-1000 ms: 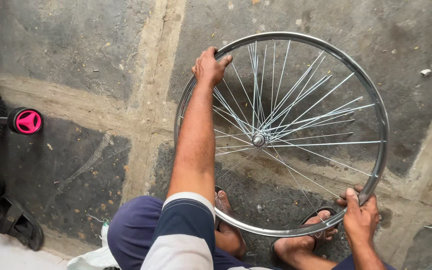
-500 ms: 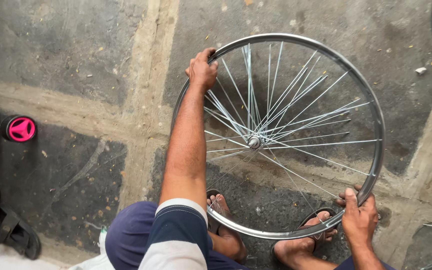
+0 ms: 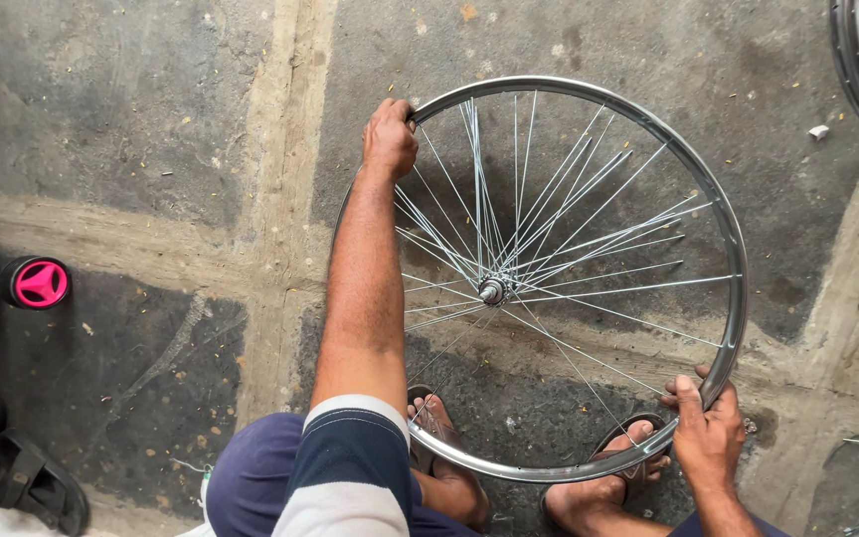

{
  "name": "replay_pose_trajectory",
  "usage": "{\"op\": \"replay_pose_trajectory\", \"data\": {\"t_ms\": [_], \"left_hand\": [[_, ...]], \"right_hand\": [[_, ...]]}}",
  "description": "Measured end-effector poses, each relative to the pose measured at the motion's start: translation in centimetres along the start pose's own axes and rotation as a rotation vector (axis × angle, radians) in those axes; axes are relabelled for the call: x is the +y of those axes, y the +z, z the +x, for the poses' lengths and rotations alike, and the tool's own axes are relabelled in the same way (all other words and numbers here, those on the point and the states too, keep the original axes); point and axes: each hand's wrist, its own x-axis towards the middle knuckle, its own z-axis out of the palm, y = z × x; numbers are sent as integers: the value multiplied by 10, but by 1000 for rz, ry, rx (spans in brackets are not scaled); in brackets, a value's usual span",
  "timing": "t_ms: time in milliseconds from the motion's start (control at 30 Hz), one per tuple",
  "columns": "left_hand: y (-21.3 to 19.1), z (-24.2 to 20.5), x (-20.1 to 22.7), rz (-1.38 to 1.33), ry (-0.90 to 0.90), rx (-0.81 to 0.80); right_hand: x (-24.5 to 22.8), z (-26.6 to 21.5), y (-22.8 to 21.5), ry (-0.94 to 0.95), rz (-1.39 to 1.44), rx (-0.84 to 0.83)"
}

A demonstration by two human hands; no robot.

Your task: The person sits on the floor and laces a bicycle wheel by inserting spokes into the rim and hub. They repeatedly pick up spokes, thread them through the rim, and secure them at the hub, occasionally rotating the wheel to access different sections.

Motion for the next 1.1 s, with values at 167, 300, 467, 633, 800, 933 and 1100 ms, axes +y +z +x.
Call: {"op": "replay_pose_trajectory", "data": {"t_ms": [167,300,467,633,800,933,1100], "left_hand": [[-19,-2,3,1,10,-107],[-21,1,13,22,-37,-99],[-4,22,51,-108,167,-42],[9,43,81,22,215,-80],[-7,40,85,79,213,-141],[-7,35,117,56,346,-48],[5,38,161,77,369,-185]], "right_hand": [[0,2,-2,6,8,3],[1,1,-1,7,-20,-2],[0,3,-2,7,-74,-1],[-3,5,-3,13,-46,1],[-3,5,-4,2,-48,-9],[-3,8,-4,8,-19,-12],[-1,7,-4,-31,-60,11]]}}
